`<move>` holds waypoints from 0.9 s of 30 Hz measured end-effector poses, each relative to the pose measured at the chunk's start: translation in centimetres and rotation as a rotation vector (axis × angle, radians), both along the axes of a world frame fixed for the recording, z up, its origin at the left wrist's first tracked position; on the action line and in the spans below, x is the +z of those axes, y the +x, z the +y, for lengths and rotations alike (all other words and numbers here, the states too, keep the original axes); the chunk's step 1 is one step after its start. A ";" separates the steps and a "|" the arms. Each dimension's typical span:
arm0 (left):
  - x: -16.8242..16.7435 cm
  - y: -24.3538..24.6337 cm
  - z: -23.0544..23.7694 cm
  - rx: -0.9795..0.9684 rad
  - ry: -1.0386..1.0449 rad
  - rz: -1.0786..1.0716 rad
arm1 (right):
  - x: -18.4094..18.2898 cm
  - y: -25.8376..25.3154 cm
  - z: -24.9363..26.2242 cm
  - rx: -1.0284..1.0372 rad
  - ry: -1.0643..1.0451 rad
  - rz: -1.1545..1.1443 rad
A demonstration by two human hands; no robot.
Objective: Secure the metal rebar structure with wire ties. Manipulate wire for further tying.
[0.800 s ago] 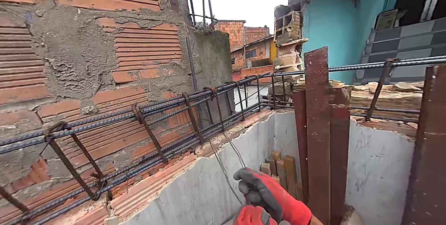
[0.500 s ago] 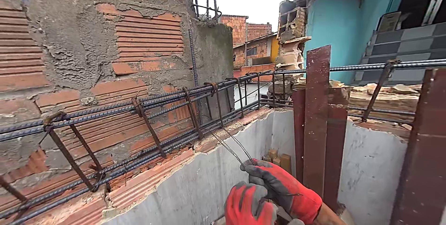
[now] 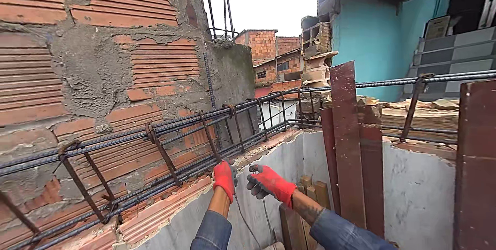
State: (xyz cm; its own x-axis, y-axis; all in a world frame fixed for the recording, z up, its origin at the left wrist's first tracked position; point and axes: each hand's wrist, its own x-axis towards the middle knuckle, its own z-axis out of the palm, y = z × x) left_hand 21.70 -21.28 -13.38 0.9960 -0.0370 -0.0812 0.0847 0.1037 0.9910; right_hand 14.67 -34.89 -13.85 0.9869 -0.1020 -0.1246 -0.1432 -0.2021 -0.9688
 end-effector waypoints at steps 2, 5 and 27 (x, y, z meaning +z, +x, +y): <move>-0.2 0.7 0.3 0.030 0.227 -0.046 | 1.1 5.5 -0.7 -0.137 -0.195 -0.141; -0.6 1.0 0.1 0.091 0.291 -0.096 | 4.3 11.2 1.0 -0.147 -0.565 -0.245; -3.7 -3.7 0.1 0.072 0.290 -0.118 | 6.5 14.9 5.0 -0.173 -0.660 -0.154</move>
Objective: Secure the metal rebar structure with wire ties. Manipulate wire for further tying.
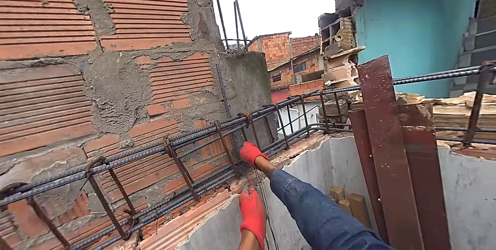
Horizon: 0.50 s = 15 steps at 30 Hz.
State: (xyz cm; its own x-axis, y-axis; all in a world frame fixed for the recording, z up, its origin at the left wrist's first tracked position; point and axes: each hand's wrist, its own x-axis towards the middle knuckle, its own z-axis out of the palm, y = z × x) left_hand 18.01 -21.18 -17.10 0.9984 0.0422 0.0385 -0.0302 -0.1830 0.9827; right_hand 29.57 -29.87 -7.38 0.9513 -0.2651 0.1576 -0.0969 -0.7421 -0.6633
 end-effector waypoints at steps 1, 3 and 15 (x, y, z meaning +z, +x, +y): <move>-0.4 0.0 0.3 -0.025 -0.068 0.006 | 0.5 -1.9 -0.8 0.044 0.070 0.010; -2.0 -0.5 1.0 -0.112 -0.222 0.042 | -1.1 -5.6 -4.1 0.131 0.351 -0.016; -6.4 -6.7 5.2 -0.313 -0.778 0.367 | -17.8 -22.5 -1.0 0.028 0.901 -0.072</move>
